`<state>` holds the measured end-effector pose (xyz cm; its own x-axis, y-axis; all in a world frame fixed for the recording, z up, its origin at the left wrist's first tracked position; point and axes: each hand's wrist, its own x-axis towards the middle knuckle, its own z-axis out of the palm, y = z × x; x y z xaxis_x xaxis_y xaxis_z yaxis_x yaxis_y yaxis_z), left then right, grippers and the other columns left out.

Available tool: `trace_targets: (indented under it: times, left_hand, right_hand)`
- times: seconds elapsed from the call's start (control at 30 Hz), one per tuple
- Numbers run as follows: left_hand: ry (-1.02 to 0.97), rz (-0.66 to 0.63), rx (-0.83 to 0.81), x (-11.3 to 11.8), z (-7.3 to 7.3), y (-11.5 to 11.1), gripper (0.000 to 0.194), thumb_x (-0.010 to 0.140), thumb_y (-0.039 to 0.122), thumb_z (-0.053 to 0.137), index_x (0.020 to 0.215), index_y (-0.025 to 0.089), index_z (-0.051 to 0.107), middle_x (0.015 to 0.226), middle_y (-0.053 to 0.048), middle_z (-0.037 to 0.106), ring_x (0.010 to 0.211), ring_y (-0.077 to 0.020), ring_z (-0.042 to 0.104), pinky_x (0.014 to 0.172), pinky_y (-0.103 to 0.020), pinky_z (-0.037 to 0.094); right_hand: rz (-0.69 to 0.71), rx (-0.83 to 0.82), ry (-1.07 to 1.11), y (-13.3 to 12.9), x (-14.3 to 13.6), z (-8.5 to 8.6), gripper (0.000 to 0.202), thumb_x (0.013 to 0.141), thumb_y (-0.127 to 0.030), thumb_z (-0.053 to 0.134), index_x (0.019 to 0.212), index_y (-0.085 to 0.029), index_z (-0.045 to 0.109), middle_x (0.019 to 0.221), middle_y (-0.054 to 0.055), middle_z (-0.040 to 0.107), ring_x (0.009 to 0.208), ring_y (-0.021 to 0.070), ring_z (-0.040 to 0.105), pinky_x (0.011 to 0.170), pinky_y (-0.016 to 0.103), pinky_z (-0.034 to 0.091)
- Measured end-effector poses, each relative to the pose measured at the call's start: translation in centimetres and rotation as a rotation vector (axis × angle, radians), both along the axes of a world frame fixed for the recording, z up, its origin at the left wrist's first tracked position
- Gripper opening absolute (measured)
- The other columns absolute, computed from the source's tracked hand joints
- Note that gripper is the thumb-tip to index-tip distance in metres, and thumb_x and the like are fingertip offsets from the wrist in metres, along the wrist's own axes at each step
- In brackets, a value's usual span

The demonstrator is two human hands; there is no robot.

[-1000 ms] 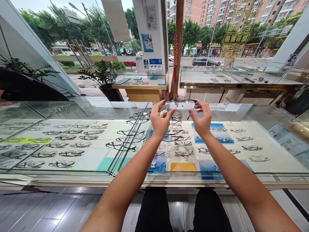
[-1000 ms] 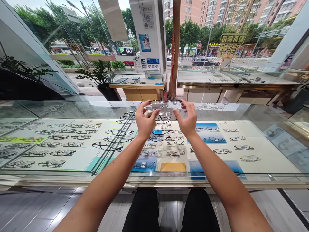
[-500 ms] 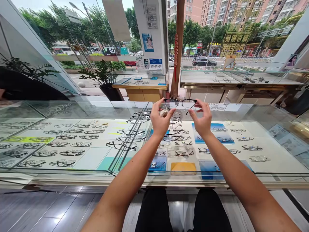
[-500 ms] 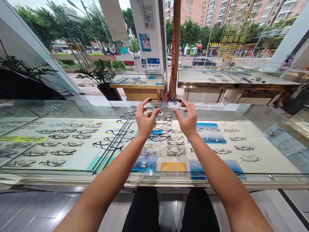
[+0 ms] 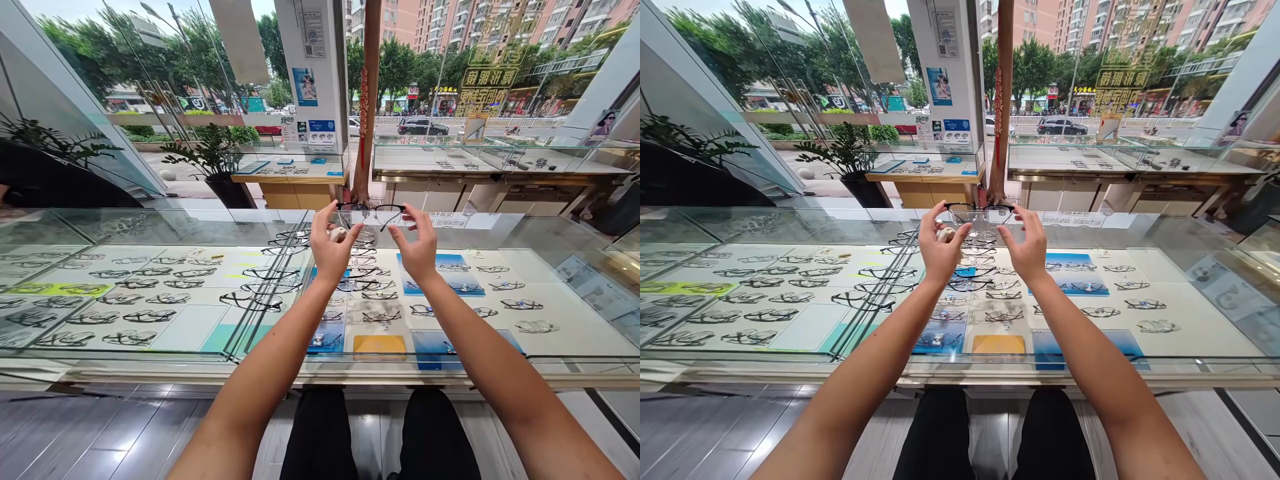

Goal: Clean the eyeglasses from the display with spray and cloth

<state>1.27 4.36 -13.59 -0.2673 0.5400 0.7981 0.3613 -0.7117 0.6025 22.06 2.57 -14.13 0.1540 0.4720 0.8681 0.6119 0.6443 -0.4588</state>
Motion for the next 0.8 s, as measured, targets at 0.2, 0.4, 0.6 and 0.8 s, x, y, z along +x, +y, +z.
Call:
trace_targets:
  times: [0.2,0.4,0.6,0.8]
  left_hand:
    - [0.021,-0.003,0.016,0.01,0.05,-0.14,0.068,0.088,0.069,0.088,0.144,0.035,0.069,0.135,-0.010,0.070,0.095,-0.0207,0.066,0.091,-0.041,0.059]
    - [-0.024,-0.041,-0.065,0.14,-0.29,-0.03,0.076,0.083,0.070,0.091,0.146,0.034,0.069,0.143,-0.012,0.071,0.098,-0.0221,0.068,0.091,-0.042,0.060]
    - [-0.056,-0.057,-0.088,0.29,-0.37,0.11,0.078,0.081,0.072,0.092,0.145,0.033,0.069,0.145,-0.014,0.072,0.105,-0.0251,0.070,0.092,-0.043,0.061]
    - [-0.061,-0.030,-0.039,0.19,-0.31,0.04,0.078,0.081,0.068,0.094,0.147,0.034,0.069,0.149,-0.013,0.070,0.093,-0.0205,0.068,0.086,-0.040,0.061]
  right_hand:
    - [0.009,0.001,0.012,-0.01,0.02,-0.03,0.057,0.105,-0.067,0.066,0.150,-0.033,0.064,0.133,0.013,0.076,0.117,0.0325,0.075,0.091,0.053,0.066]
    - [-0.005,0.046,-0.016,-0.25,0.11,0.22,0.055,0.105,-0.064,0.068,0.152,-0.036,0.062,0.134,0.011,0.074,0.120,0.0340,0.073,0.101,0.060,0.064]
    - [-0.006,0.083,-0.034,-0.40,0.01,0.20,0.053,0.105,-0.059,0.070,0.152,-0.037,0.061,0.134,0.011,0.074,0.120,0.0336,0.073,0.102,0.060,0.065]
    - [-0.034,0.059,-0.055,-0.38,-0.17,0.13,0.056,0.106,-0.065,0.065,0.152,-0.033,0.062,0.132,0.013,0.076,0.120,0.0344,0.074,0.098,0.061,0.067]
